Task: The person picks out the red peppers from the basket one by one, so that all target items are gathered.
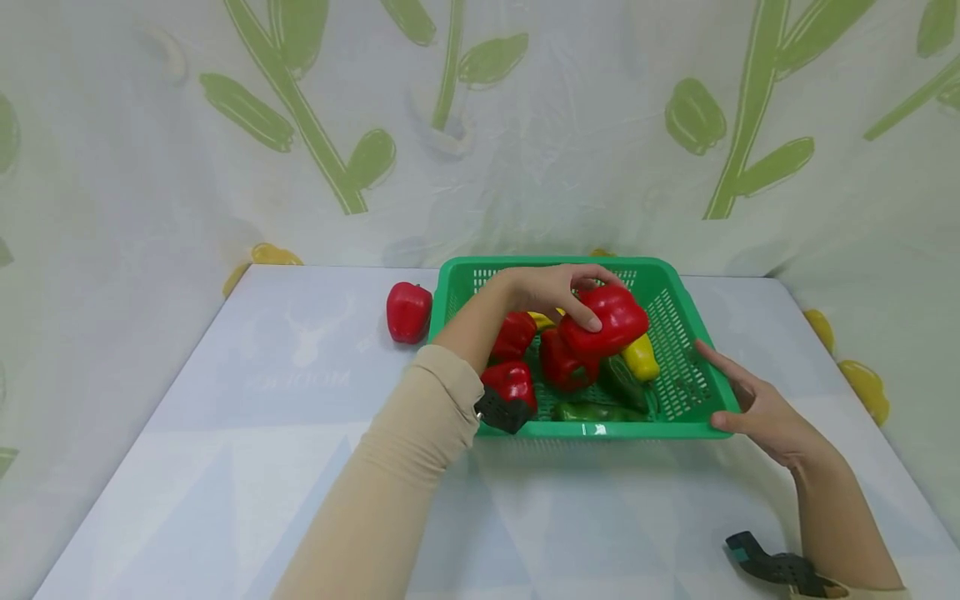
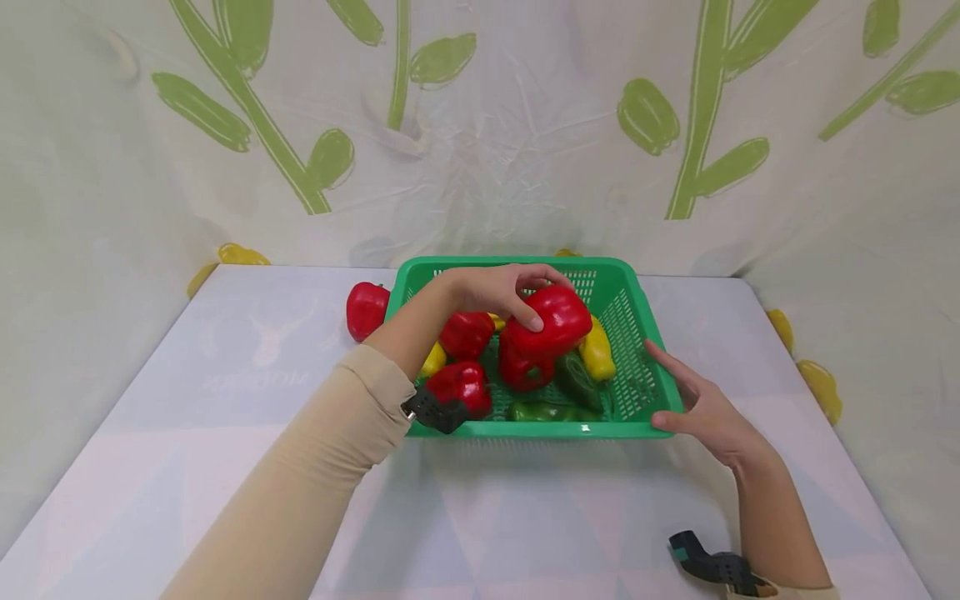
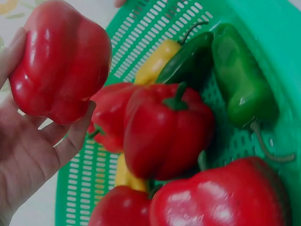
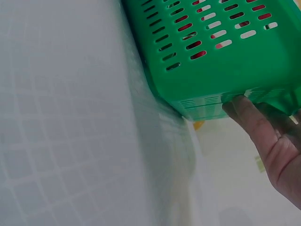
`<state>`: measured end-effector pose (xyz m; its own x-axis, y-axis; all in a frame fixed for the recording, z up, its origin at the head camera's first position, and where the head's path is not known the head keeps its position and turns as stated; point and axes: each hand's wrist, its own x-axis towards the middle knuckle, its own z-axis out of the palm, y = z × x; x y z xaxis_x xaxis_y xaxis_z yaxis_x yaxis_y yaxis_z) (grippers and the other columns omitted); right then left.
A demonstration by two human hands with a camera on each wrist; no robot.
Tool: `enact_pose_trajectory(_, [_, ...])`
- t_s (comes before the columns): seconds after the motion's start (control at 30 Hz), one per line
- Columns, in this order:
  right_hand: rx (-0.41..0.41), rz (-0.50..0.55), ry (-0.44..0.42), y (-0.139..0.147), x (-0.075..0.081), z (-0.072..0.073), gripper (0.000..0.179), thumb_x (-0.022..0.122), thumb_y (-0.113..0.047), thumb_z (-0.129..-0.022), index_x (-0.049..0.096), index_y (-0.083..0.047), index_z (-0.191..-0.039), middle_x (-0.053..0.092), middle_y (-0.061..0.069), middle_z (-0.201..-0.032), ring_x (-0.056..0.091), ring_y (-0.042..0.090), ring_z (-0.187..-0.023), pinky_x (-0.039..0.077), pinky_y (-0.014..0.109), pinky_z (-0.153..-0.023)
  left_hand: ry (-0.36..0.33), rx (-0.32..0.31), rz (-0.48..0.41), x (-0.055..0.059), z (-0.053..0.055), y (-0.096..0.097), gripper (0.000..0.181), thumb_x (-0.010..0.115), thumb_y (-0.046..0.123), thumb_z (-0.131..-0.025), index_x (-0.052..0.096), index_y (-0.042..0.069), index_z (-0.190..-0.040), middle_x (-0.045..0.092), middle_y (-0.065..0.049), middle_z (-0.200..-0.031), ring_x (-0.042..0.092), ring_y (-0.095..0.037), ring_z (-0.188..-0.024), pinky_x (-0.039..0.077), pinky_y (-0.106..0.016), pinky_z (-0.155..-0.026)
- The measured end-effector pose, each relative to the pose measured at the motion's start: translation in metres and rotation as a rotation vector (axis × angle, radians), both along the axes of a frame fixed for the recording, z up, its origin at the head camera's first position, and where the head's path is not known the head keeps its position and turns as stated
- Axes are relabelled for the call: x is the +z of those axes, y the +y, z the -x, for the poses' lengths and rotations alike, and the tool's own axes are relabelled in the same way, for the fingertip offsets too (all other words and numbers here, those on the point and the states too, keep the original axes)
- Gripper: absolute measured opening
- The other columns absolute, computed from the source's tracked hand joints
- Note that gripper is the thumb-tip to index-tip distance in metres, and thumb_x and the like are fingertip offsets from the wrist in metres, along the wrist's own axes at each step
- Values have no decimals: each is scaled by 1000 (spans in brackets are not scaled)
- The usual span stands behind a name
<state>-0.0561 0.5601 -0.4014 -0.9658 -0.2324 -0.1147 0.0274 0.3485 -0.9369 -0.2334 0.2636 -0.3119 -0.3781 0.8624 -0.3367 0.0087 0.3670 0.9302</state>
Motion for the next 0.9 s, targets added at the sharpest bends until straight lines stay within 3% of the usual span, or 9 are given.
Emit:
enact_pose_trajectory(0.33, [4,6,-2,1,1,3,80,66,-26,-89,17,-31,-152,1,25,-155,39,2,-111,48,16,-82,-77,16,3,11,9,-30,62,65,4,-82,39,19,-137,42,-4,-134,43,-24,-123,52,-44,-89])
enact_pose_trajectory(0.63, [24,45,-1,-3,-4,3,79,65,-25,-89,17,-29,-152,-1,21,-157,39,0,-113,47,16,-83,-46,53,33,16,15,-72,63,65,5,-81,37,17,-136,40,-8,-136,44,-27,-123,52,-44,-89])
enact_pose_trajectory(0.9, [23,46,12,-1,-3,5,78,65,-24,-89,18,-29,-152,-1,23,-156,40,0,-112,48,16,-84,-9,112,8,23,24,-109,60,63,4,-81,37,15,-134,38,-9,-138,43,-30,-124,53,-45,-87])
